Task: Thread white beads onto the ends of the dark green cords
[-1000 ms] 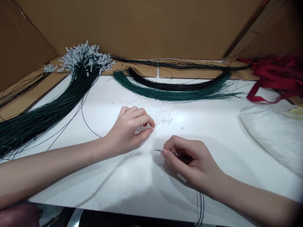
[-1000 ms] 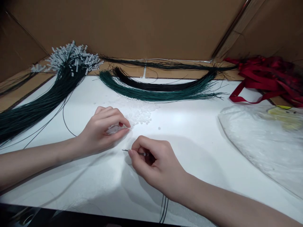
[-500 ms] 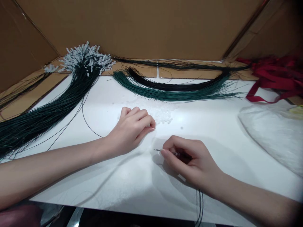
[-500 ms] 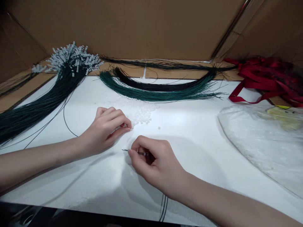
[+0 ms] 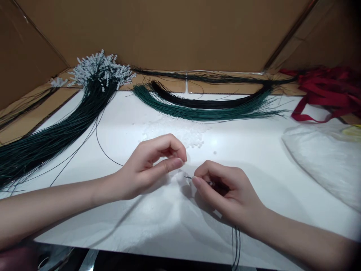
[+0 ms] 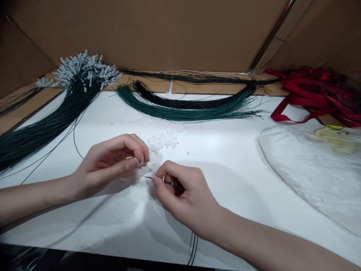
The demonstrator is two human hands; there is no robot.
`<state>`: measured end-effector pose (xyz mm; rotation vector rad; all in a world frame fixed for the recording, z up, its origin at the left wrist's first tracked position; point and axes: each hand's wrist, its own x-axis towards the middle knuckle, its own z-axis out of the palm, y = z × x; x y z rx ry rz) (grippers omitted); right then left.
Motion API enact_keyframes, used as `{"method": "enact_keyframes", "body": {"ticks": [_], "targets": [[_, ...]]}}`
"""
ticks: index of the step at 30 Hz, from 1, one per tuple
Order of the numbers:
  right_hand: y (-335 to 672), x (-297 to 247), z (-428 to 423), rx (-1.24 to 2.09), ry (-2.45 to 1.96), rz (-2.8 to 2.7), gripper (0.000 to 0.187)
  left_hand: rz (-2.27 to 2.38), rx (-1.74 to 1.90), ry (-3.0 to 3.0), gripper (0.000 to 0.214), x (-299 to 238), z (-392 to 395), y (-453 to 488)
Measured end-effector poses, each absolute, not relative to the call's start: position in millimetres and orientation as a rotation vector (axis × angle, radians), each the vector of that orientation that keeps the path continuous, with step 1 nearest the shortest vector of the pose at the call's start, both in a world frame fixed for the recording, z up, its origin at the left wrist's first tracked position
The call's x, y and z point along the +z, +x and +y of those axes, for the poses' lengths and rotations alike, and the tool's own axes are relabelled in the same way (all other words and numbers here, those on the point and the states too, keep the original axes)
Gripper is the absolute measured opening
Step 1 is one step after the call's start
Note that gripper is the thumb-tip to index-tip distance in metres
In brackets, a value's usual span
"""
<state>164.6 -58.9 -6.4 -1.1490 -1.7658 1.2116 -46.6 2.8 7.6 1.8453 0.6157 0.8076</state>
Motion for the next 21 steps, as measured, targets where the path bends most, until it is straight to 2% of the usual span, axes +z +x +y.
{"method": "enact_keyframes", "body": {"ticks": [7,21], "targets": [[164,-7,-58,1.225,-1.142,-1.740,0.019,0.545,0.820,1.325,0.006,-8,-2,-40],[164,-2,-59,1.202,-1.185,-1.714,0.019,0.584,0.636,1.500,0.019,-11,-7,-43]]}}
